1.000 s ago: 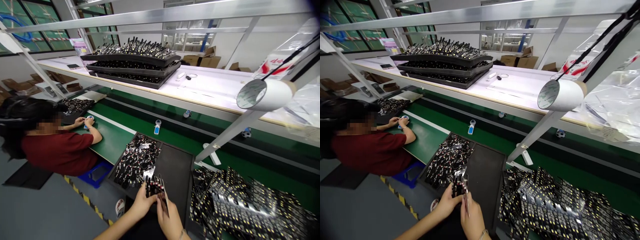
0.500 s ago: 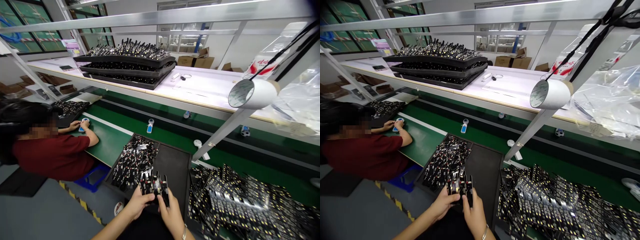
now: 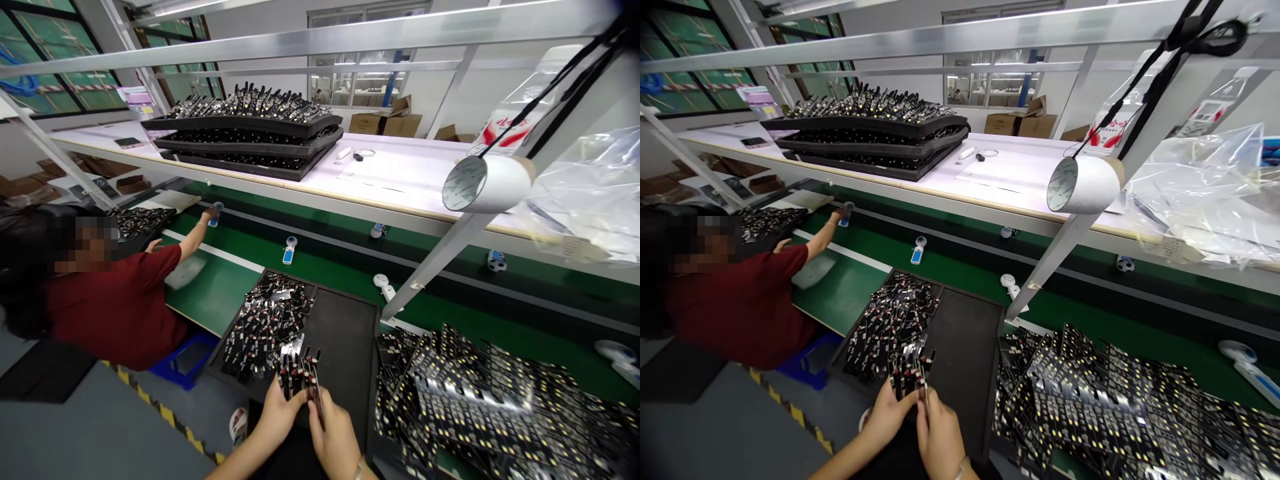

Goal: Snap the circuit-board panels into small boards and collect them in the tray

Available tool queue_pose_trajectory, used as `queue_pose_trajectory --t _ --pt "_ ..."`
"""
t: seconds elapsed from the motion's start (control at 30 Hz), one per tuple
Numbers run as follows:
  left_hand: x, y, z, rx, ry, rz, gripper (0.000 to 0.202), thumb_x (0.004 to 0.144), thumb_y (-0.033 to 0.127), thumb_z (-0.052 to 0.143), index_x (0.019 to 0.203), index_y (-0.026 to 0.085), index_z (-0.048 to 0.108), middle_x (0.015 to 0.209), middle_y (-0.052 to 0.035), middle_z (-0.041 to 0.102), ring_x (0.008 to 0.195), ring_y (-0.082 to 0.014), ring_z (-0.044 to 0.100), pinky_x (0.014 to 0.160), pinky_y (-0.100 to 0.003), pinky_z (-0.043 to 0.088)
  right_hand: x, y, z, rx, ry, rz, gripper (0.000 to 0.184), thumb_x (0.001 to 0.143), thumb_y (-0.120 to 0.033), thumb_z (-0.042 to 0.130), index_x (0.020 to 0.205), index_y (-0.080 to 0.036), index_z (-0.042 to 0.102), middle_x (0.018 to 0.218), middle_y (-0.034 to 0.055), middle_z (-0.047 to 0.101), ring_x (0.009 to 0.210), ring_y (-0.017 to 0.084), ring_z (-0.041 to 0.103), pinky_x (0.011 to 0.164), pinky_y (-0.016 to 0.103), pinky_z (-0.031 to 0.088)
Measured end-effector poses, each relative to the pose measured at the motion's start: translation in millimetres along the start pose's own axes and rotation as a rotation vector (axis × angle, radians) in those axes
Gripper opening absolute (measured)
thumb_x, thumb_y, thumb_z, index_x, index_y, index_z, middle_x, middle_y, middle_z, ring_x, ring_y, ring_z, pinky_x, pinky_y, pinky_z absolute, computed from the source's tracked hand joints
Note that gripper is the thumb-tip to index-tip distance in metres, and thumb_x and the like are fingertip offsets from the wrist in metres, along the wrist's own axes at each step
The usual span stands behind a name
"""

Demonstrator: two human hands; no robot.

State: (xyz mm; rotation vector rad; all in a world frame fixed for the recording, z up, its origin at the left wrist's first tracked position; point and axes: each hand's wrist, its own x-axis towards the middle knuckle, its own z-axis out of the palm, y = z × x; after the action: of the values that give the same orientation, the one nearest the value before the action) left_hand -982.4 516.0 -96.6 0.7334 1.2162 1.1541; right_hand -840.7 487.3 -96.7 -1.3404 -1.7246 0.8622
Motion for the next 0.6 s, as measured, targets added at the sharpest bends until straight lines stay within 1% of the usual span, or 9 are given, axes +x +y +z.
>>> queue_pose_trajectory --t 0.07,0.13,0.17,0.23,0.3,0.37,0.43,0.5,0.6 --pt "1 -6 -2.3 -0.082 0.025 -0.095 0.036 0.064 0.025 0.079 0.096 0.02 0.063 0.093 -0.0041 0.074 0.093 -0.0245 0.067 0.083 -0.035 0.051 3 -5 1 0.066 -0.01 0.04 0.025 0.098 -0.033 0.036 0.11 -0.021 0.055 0.079 0.0055 0.07 0.071 0.02 0.07 0.066 0.026 0.053" --pt "3 -12 -6.3 -0.247 -0.014 -0.266 0.028 0.068 0.025 0.07 0.094 0.021 0.062 0.089 -0.0032 0.074 0.086 -0.0243 0.068 0.07 -0.034 0.053 6 -8 -2 0.157 -0.008 0.068 0.03 0.097 -0.038 0.04 0.114 -0.02 0.055 0.074 0.0038 0.07 0.066 0.019 0.069 0.064 0.025 0.053" --pt "4 -15 -8.6 -0.325 -0.042 -0.334 0.025 0.068 0.024 0.067 0.093 0.021 0.063 0.087 -0.0032 0.074 0.085 -0.0243 0.068 0.067 -0.033 0.053 8 -9 -4 0.173 -0.004 0.064 0.033 0.096 -0.041 0.042 0.116 -0.019 0.055 0.076 0.0045 0.071 0.068 0.019 0.069 0.065 0.025 0.053" --pt "6 -19 -12.2 -0.45 -0.104 -0.4 0.023 0.068 0.022 0.063 0.09 0.019 0.064 0.086 -0.0044 0.075 0.086 -0.0242 0.069 0.07 -0.033 0.053 11 -7 -9 0.13 0.024 0.043 0.037 0.095 -0.044 0.043 0.117 -0.019 0.058 0.088 0.0079 0.073 0.079 0.021 0.07 0.071 0.026 0.053" --pt "8 -21 -13.2 -0.517 -0.149 -0.422 0.024 0.067 0.023 0.064 0.09 0.017 0.066 0.086 -0.0057 0.075 0.089 -0.0247 0.069 0.074 -0.034 0.053 11 -2 -14 0.023 0.04 0.052 0.039 0.096 -0.046 0.039 0.112 -0.019 0.063 0.095 0.0102 0.073 0.086 0.022 0.069 0.075 0.027 0.052" --pt "8 -21 -11.4 -0.485 -0.168 -0.411 0.026 0.066 0.022 0.069 0.092 0.017 0.066 0.086 -0.0059 0.076 0.088 -0.0248 0.069 0.075 -0.033 0.053 10 4 -15 -0.089 -0.005 0.094 0.044 0.098 -0.046 0.032 0.104 -0.02 0.067 0.09 0.01 0.074 0.082 0.021 0.07 0.072 0.026 0.051" --pt "8 -21 -8.1 -0.362 -0.173 -0.386 0.036 0.064 0.018 0.075 0.098 0.018 0.064 0.089 -0.0047 0.076 0.089 -0.0235 0.069 0.076 -0.032 0.053 9 10 -13 -0.166 -0.053 0.125 0.049 0.099 -0.046 0.028 0.096 -0.02 0.069 0.085 0.0095 0.075 0.078 0.02 0.07 0.068 0.024 0.05" --pt "8 -21 -5.1 -0.23 -0.165 -0.354 0.045 0.062 0.014 0.079 0.102 0.021 0.061 0.092 -0.0034 0.075 0.089 -0.0218 0.069 0.077 -0.031 0.052 8 16 -8 -0.209 -0.052 0.151 0.05 0.099 -0.045 0.028 0.09 -0.019 0.07 0.082 0.0101 0.075 0.076 0.021 0.071 0.066 0.024 0.049" --pt "9 -23 -1.8 -0.121 -0.159 -0.318 0.048 0.064 0.017 0.081 0.104 0.022 0.056 0.096 -0.0047 0.075 0.091 -0.0221 0.069 0.078 -0.032 0.053 7 22 -3 -0.28 -0.017 0.206 0.045 0.097 -0.042 0.033 0.084 -0.018 0.07 0.078 0.0115 0.075 0.075 0.024 0.072 0.065 0.026 0.048"
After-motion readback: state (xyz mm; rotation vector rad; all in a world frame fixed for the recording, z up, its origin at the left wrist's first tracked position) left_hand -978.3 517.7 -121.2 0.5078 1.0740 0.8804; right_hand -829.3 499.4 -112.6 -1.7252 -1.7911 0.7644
